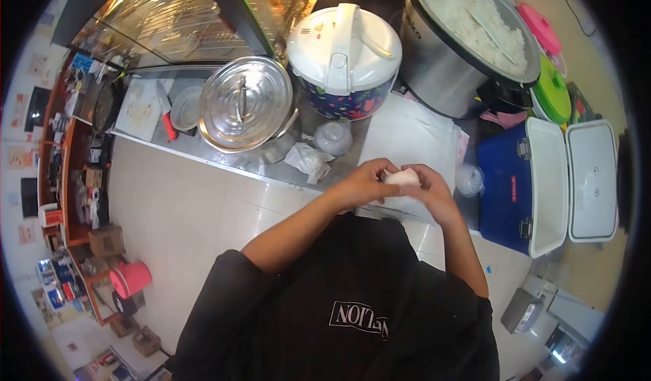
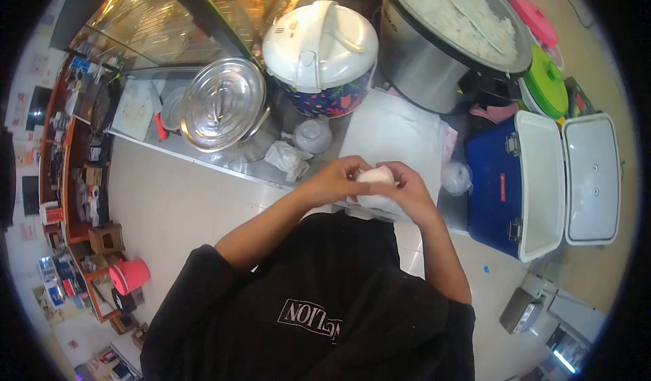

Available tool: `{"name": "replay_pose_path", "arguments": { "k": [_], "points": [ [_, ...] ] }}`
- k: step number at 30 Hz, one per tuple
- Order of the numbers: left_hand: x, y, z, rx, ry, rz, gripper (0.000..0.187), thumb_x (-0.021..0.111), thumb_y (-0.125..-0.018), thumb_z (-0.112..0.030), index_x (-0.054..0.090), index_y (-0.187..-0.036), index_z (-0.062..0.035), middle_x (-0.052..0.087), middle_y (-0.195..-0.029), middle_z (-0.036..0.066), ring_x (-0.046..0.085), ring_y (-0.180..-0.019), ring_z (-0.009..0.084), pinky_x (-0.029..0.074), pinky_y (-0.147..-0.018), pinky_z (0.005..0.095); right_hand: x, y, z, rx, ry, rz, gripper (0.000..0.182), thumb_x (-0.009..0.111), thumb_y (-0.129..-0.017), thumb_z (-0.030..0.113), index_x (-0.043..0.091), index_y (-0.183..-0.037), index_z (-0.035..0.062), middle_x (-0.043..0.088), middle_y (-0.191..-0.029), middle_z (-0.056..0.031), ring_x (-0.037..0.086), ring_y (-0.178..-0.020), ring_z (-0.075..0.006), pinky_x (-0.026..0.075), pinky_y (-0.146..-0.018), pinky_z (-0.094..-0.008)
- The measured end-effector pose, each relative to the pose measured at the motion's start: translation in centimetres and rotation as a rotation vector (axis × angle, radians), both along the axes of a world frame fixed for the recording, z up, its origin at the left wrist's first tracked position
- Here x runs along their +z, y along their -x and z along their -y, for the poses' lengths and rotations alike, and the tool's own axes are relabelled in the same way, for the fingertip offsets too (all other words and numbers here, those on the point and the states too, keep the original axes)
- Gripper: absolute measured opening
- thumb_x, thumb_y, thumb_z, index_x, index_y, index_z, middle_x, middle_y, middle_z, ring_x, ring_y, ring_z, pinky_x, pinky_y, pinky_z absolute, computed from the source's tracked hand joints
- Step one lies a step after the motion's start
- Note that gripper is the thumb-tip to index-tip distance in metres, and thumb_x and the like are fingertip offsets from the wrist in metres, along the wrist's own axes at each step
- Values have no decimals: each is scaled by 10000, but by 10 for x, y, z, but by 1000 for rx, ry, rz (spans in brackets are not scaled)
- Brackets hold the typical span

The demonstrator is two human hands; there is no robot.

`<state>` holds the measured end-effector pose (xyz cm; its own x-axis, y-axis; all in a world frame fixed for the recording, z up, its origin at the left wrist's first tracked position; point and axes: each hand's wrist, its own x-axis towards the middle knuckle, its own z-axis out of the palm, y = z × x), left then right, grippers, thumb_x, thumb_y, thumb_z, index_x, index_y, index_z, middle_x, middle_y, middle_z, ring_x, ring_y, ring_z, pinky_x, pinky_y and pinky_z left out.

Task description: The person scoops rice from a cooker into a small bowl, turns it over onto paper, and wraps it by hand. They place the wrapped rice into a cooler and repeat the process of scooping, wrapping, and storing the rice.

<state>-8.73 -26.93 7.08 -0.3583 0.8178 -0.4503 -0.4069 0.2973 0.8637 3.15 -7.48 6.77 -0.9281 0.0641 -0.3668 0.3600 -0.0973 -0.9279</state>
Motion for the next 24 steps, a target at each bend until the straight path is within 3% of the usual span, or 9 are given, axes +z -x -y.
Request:
{"name": "replay_pose_path", "arguments": {
  "k": [2,4,5,7,9,11,14,19,24],
  "points": [
    [4,-8,12,-25,20,-136,564,837,-838,-180,562,-1303,-18,663,-962,80,629,-825,121,532,-715,288,15,0,24,43,-105,-67,458,672,-994,287,531,-1335,14,661,-1083,-92,620,-953,-117,497,-831,-273],
    [18,-13,34,-66,-139,-251,648,820,-846,-224,509,-1387,-49,660,-992,118,636,-852,158,529,-729,302,14,3,27,78,80,111,461,637,-1020,311,495,-1371,48,649,-1063,-98,617,-958,-128,498,-847,-268],
    [6,-11,54,-53,-219,-157,713,796,-893,-243,437,-1487,-78,646,-1147,145,638,-1003,163,537,-829,324,13,2,33,13,197,171,441,631,-1024,305,506,-1362,51,648,-1064,-99,618,-957,-129,499,-845,-267],
    [-28,25,110,-100,-104,-238,797,751,-921,-393,353,-1563,-136,575,-1349,186,583,-1209,227,496,-975,364,-19,-6,33,-67,149,139,341,603,-1039,276,563,-1301,61,650,-1050,-92,634,-914,-136,522,-783,-271],
    [-23,76,160,-185,325,-207,867,686,-914,-573,336,-1578,-138,518,-1459,179,513,-1326,270,424,-1079,400,-28,-15,22,-101,141,189,323,611,-1034,280,587,-1266,57,653,-1040,-86,640,-883,-139,529,-734,-278],
    [-17,114,178,-457,543,-466,935,601,-870,-744,400,-1535,-117,551,-1436,174,580,-1251,268,451,-1037,422,-30,-25,13,-90,105,243,322,627,-1021,298,607,-1218,45,658,-1007,-86,656,-824,-155,544,-660,-297],
    [-1,142,172,-440,648,-11,885,586,-863,-764,484,-1462,-122,608,-1372,162,614,-1199,232,467,-989,388,-28,-36,5,-48,23,318,335,634,-1014,317,610,-1198,38,661,-979,-91,666,-804,-164,552,-643,-310],
    [-14,126,174,-321,556,-240,740,594,-913,-696,562,-1369,-114,656,-1154,52,601,-1067,166,450,-932,315,-29,-52,3,-119,56,343,346,635,-1011,329,605,-1193,36,667,-968,-98,673,-769,-180,555,-618,-316],
    [-23,134,177,-433,583,-248,706,567,-938,-680,573,-1350,-107,657,-1166,55,597,-1086,170,452,-942,328,-36,-66,1,-137,91,355,354,626,-1015,333,598,-1203,35,670,-1003,-114,683,-823,-197,562,-631,-330]
  ]
}}
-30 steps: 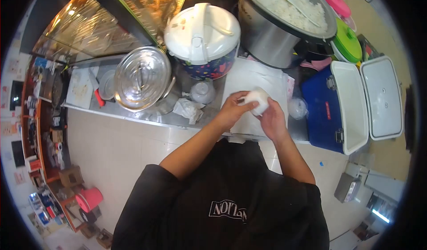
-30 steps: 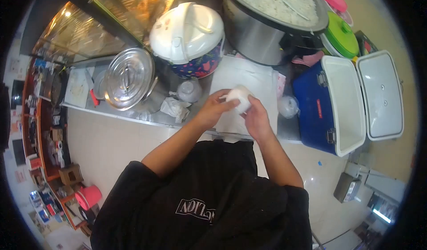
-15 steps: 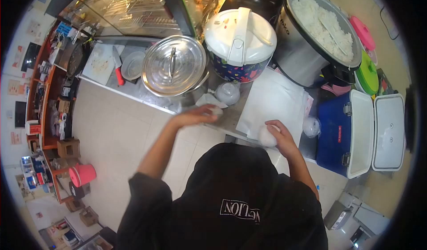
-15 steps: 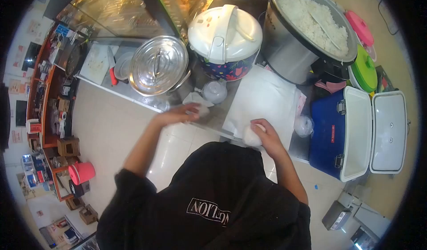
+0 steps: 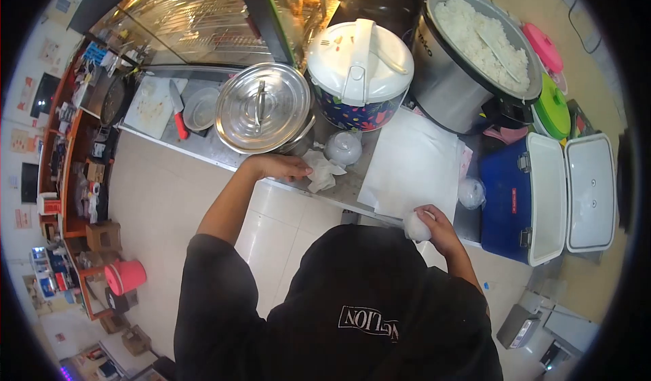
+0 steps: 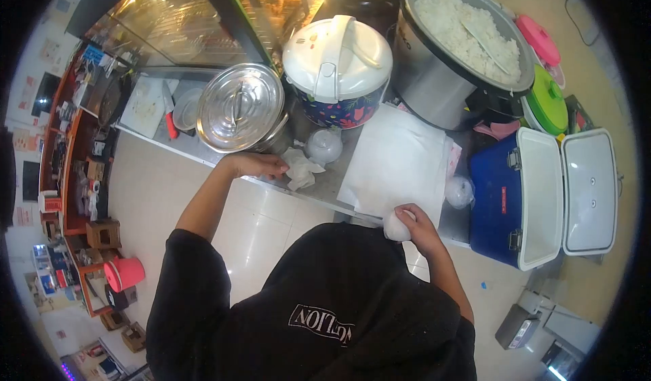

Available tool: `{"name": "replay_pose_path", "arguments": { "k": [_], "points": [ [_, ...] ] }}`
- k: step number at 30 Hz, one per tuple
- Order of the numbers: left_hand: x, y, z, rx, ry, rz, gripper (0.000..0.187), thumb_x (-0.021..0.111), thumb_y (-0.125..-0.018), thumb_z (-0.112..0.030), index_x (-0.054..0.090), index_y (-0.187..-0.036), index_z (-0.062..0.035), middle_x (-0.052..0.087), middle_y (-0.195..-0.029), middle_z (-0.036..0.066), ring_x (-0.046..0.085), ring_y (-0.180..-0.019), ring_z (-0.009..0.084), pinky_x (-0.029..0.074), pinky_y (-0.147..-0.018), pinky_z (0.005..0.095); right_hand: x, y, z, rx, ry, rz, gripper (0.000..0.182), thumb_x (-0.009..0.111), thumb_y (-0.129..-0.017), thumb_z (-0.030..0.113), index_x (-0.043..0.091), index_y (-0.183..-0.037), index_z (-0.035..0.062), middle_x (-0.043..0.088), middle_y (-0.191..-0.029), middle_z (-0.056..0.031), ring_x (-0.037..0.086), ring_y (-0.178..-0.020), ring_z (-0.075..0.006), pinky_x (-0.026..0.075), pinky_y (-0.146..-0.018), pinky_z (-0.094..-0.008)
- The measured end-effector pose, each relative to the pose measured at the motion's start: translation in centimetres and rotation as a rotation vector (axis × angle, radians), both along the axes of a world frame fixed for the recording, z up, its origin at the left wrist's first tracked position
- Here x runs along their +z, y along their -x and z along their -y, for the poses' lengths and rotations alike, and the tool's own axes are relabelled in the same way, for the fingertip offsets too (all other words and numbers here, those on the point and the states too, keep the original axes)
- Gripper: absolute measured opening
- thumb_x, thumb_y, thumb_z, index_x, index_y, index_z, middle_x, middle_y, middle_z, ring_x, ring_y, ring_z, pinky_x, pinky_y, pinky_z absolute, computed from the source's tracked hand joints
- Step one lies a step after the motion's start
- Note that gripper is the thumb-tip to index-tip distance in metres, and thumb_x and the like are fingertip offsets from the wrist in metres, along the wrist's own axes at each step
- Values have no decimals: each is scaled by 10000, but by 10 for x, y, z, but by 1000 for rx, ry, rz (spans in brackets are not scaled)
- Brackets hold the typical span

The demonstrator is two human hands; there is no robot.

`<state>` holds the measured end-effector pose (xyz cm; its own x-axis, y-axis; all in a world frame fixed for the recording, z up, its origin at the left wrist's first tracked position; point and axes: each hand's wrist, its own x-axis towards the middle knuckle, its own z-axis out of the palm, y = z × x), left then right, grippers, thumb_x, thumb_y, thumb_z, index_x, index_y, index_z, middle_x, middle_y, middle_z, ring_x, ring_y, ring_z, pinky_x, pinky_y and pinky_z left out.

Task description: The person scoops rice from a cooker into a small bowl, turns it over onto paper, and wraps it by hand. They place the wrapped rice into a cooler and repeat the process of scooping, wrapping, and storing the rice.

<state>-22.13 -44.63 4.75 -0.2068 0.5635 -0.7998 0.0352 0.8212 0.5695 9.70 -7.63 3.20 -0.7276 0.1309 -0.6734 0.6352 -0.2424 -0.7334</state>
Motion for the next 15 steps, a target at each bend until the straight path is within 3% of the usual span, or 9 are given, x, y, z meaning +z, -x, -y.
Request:
{"name": "replay_pose_path", "arguments": {
  "k": [4,6,8,10,11,12,13,14,15],
  "points": [
    [4,-7,-2,122,-31,-19,767,554,-925,-711,584,-1333,-63,664,-1169,84,615,-1047,192,471,-931,342,9,-11,-6,-96,265,-67,348,590,-1022,285,560,-1273,46,664,-1073,-125,685,-913,-222,574,-672,-361],
    [-10,-20,7,225,-55,-136,703,567,-927,-694,665,-1172,-42,697,-1036,113,651,-950,223,506,-858,358,17,-17,-11,-128,413,-142,355,578,-1011,236,534,-1314,56,656,-1108,-127,680,-956,-237,578,-695,-384],
    [-16,-36,10,122,32,-359,671,588,-922,-671,694,-1022,-16,711,-941,166,681,-879,284,527,-789,396,48,-25,-14,-170,481,-209,385,572,-991,185,507,-1352,69,644,-1140,-126,670,-997,-252,580,-720,-408],
    [26,-78,-20,1,167,-601,612,656,-903,-604,692,-943,5,702,-899,230,689,-848,358,527,-732,435,70,-33,-21,-209,498,-251,451,622,-937,132,497,-1368,83,623,-1166,-114,637,-1054,-236,561,-795,-389],
    [51,-106,-44,62,98,-610,540,709,-890,-539,704,-957,-3,696,-859,206,678,-805,332,525,-719,423,82,-39,-26,-151,363,-259,475,647,-929,132,490,-1375,87,612,-1162,-103,614,-1065,-216,534,-839,-363],
    [46,-121,-55,64,-101,-561,466,715,-913,-465,701,-983,-4,699,-868,180,664,-787,297,525,-725,405,95,-42,-33,-85,231,-254,501,672,-920,133,483,-1382,91,602,-1158,-92,591,-1076,-195,507,-883,-337],
    [71,-140,-87,55,-206,-438,384,712,-941,-375,689,-1017,1,703,-882,144,647,-775,245,524,-723,376,116,-46,-44,52,-1,-312,555,697,-912,113,445,-1407,105,587,-1136,-74,556,-1069,-162,455,-927,-304],
    [83,-153,-112,23,-300,-316,332,706,-957,-314,683,-1068,-3,710,-902,128,650,-786,210,524,-725,351,138,-52,-53,81,-3,-336,618,709,-911,101,385,-1437,106,577,-1129,-65,546,-1065,-156,443,-935,-313],
    [54,-160,-123,70,-414,-70,331,714,-956,-295,676,-1101,0,707,-894,123,655,-794,193,525,-726,340,154,-63,-67,68,-67,-400,673,737,-889,92,357,-1444,103,574,-1138,-66,549,-1061,-154,444,-933,-308]
  ]
}}
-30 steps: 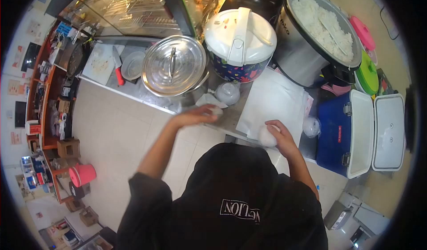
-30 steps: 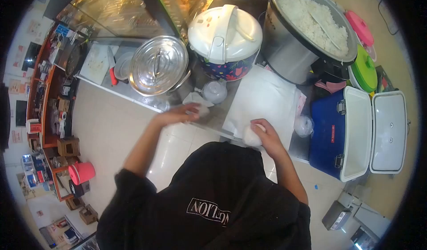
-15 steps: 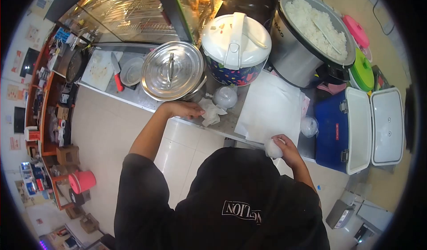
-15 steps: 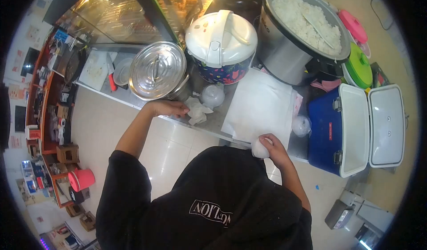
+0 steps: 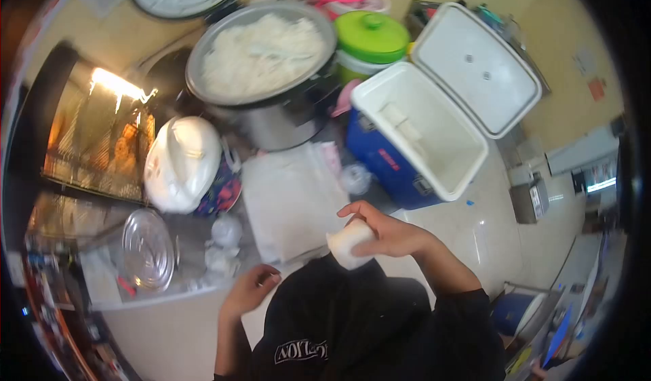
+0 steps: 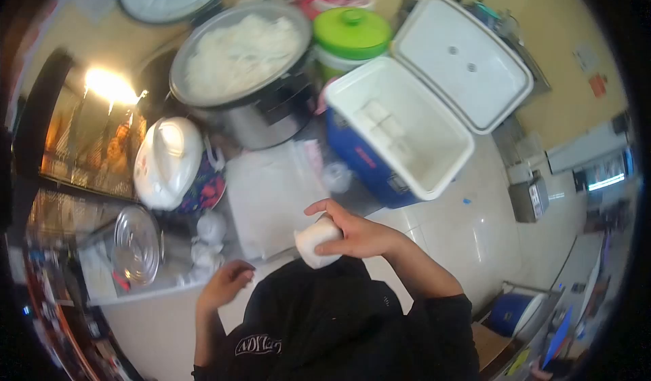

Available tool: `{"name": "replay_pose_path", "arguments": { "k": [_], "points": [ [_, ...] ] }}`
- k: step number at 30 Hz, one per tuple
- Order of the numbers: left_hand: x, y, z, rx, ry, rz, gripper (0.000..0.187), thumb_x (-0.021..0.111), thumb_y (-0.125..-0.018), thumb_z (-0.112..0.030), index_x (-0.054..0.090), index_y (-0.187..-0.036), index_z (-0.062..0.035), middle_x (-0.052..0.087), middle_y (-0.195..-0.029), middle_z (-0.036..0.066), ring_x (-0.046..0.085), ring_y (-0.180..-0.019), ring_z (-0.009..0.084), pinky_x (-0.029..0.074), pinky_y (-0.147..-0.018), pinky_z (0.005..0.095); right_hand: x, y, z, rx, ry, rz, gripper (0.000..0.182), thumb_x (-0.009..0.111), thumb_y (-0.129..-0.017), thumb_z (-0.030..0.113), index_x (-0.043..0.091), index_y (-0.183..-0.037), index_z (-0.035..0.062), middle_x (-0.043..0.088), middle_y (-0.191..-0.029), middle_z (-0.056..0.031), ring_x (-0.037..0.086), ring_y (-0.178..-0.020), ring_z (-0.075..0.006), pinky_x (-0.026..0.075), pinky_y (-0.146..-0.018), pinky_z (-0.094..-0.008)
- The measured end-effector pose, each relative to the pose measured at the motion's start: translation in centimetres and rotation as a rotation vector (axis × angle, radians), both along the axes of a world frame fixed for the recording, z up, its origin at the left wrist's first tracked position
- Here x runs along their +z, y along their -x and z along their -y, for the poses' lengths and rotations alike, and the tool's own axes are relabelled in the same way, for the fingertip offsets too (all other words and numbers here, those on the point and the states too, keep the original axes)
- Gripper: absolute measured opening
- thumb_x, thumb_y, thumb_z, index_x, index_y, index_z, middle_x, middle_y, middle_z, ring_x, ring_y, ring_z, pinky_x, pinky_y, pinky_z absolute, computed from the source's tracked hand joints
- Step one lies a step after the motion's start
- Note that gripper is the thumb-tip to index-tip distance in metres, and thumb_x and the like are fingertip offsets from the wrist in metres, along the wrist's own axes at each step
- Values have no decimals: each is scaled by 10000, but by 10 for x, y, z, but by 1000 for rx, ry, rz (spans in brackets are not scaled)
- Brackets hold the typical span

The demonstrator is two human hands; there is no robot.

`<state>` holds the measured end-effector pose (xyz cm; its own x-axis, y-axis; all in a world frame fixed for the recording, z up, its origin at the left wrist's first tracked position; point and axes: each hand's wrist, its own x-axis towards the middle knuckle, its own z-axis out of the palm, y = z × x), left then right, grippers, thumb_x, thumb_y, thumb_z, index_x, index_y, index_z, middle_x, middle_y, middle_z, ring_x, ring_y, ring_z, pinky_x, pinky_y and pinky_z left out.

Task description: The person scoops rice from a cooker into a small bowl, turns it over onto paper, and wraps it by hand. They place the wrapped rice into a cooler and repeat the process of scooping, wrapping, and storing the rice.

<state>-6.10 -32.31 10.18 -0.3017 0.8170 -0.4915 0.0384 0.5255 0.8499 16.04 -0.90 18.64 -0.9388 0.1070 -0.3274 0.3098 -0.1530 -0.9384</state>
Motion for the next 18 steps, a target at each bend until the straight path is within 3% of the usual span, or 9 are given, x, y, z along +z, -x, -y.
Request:
{"name": "replay_pose_path", "arguments": {
  "k": [1,3,6,8,10,12,14,17,18],
  "points": [
    [19,-11,-30,-25,25,24,343,717,-953,-303,673,-1099,4,706,-882,128,660,-779,192,526,-716,330,14,-9,-12,-17,-55,-65,730,766,-866,83,329,-1451,99,572,-1146,-66,552,-1058,-152,445,-930,-303],
    [18,-26,-76,-134,76,-241,349,748,-917,-278,669,-1114,-2,698,-962,149,667,-881,255,526,-783,369,57,-36,-48,-155,-201,-161,809,813,-821,75,302,-1447,92,572,-1158,-72,560,-1053,-148,455,-919,-295],
    [-43,-26,-104,-154,-206,-864,387,775,-868,-251,657,-1155,-20,661,-1115,180,632,-1034,338,499,-881,438,83,-69,-119,-440,-552,-169,798,828,-771,71,334,-1398,86,564,-1152,-88,599,-1008,-159,502,-857,-311],
    [-78,-15,-111,-64,-137,-957,483,789,-835,-251,617,-1237,-46,563,-1305,217,521,-1223,416,404,-1019,519,86,-65,-162,-617,-749,10,678,796,-778,177,429,-1329,33,617,-1061,-150,654,-993,-255,527,-834,-377],
    [-102,-7,-114,-22,-94,-1064,521,782,-841,-267,593,-1279,-58,527,-1357,229,479,-1275,429,361,-1056,547,54,-49,-206,-474,-1050,401,586,769,-768,185,524,-1263,-10,666,-1027,-202,676,-987,-351,541,-824,-407],
    [-118,-1,-110,-3,-64,-1080,548,774,-847,-284,574,-1307,-65,504,-1389,236,440,-1315,439,323,-1081,570,4,-31,-229,-157,-1280,624,485,739,-778,166,632,-1208,-31,690,-1106,-242,685,-1017,-380,559,-820,-418],
    [-122,-5,-106,-14,15,-1080,566,759,-855,-304,558,-1329,-70,482,-1416,237,422,-1332,439,308,-1079,595,-25,-6,-233,184,-1211,1016,448,729,-782,105,675,-1206,-31,683,-1204,-239,700,-1044,-339,581,-813,-428],
    [-122,-14,-108,-8,108,-1069,581,743,-860,-334,548,-1341,-72,447,-1452,238,394,-1356,438,288,-1080,622,-69,8,-224,346,-1179,1294,400,724,-806,83,702,-1189,-28,668,-1267,-237,702,-1067,-333,589,-824,-455],
    [-121,-17,-107,1,137,-1064,585,739,-860,-344,548,-1342,-72,435,-1462,238,385,-1364,437,281,-1081,629,-86,8,-223,258,-1198,1278,428,724,-807,71,673,-1218,-41,651,-1290,-236,692,-1085,-346,585,-839,-467]
  ]
}}
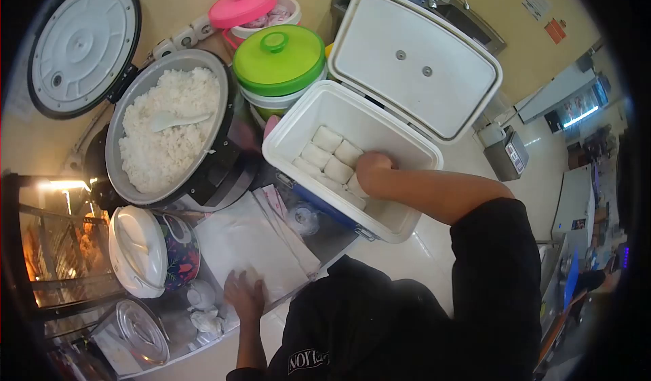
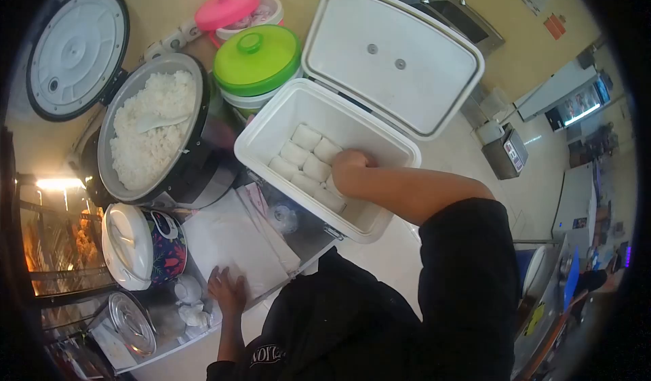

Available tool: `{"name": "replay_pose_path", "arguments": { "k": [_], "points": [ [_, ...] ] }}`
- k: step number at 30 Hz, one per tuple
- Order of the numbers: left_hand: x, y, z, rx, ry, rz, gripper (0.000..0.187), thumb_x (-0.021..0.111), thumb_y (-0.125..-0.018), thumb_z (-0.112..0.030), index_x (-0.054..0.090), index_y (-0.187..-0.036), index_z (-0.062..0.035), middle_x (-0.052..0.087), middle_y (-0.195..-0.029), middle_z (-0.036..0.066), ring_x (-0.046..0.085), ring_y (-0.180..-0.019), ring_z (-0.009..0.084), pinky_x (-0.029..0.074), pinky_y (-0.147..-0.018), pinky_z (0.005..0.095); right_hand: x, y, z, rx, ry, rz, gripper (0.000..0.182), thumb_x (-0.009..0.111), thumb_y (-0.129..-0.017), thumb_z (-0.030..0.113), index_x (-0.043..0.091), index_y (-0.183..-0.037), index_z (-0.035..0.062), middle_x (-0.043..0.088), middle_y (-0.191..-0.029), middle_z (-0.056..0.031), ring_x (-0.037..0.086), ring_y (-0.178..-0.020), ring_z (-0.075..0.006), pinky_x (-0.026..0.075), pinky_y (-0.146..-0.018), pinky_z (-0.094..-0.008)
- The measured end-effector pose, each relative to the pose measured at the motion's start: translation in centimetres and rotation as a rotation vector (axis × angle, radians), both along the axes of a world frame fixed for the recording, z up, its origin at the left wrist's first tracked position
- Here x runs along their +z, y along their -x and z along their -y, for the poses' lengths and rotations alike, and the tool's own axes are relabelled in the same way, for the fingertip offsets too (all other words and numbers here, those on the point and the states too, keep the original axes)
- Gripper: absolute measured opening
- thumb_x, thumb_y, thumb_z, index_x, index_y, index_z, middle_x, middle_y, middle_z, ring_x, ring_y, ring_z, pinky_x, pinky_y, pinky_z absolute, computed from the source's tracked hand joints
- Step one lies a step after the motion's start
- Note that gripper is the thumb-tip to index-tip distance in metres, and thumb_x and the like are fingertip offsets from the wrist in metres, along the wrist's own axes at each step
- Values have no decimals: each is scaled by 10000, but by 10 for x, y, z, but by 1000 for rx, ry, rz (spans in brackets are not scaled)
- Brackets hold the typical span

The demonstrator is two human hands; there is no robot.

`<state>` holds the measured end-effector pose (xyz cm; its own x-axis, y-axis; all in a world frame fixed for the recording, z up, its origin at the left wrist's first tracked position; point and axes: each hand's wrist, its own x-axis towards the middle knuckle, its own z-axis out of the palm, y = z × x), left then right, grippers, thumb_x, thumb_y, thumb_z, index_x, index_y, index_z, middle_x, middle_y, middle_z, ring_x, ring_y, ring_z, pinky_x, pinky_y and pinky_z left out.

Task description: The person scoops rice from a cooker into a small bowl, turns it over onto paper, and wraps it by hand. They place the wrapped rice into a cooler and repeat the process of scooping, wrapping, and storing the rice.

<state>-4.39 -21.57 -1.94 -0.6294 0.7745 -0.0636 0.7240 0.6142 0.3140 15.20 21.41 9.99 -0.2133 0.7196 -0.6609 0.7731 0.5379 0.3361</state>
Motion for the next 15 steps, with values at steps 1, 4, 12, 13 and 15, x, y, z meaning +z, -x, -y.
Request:
{"name": "replay_pose_path", "arguments": {
  "k": [1,4,12,13,15],
  "points": [
    [-1,-2,1,14,-17,-10,585,736,-861,-346,547,-1343,-74,428,-1468,237,380,-1366,439,278,-1082,631,-14,-3,-1,-30,-49,-56,459,723,-809,59,644,-1246,-54,634,-1313,-235,682,-1104,-359,582,-855,-480],
    [-6,-13,7,76,-67,-5,589,730,-863,-350,540,-1349,-76,412,-1480,237,365,-1374,449,270,-1085,635,-18,-13,-9,-67,-35,-192,637,749,-790,63,485,-1360,-45,539,-1381,-266,627,-1195,-389,558,-938,-464],
    [-15,-31,6,90,-168,-45,586,696,-902,-358,520,-1377,-65,374,-1522,252,298,-1430,484,250,-1109,638,-16,-43,-22,-88,169,-403,765,736,-819,85,299,-1443,21,486,-1391,-315,524,-1298,-433,461,-1067,-452],
    [-19,-32,9,102,-147,-26,582,684,-910,-370,523,-1379,-64,372,-1525,253,293,-1433,487,243,-1113,639,-20,-46,-26,-66,173,-376,762,737,-825,93,298,-1445,26,490,-1388,-315,534,-1287,-432,468,-1057,-455],
    [-10,-36,1,151,-90,20,578,660,-927,-393,528,-1382,-63,367,-1532,254,284,-1438,493,231,-1121,641,-8,-40,-22,-35,206,-317,725,707,-849,115,308,-1448,22,522,-1370,-308,558,-1264,-432,473,-1053,-463]
  ]
}}
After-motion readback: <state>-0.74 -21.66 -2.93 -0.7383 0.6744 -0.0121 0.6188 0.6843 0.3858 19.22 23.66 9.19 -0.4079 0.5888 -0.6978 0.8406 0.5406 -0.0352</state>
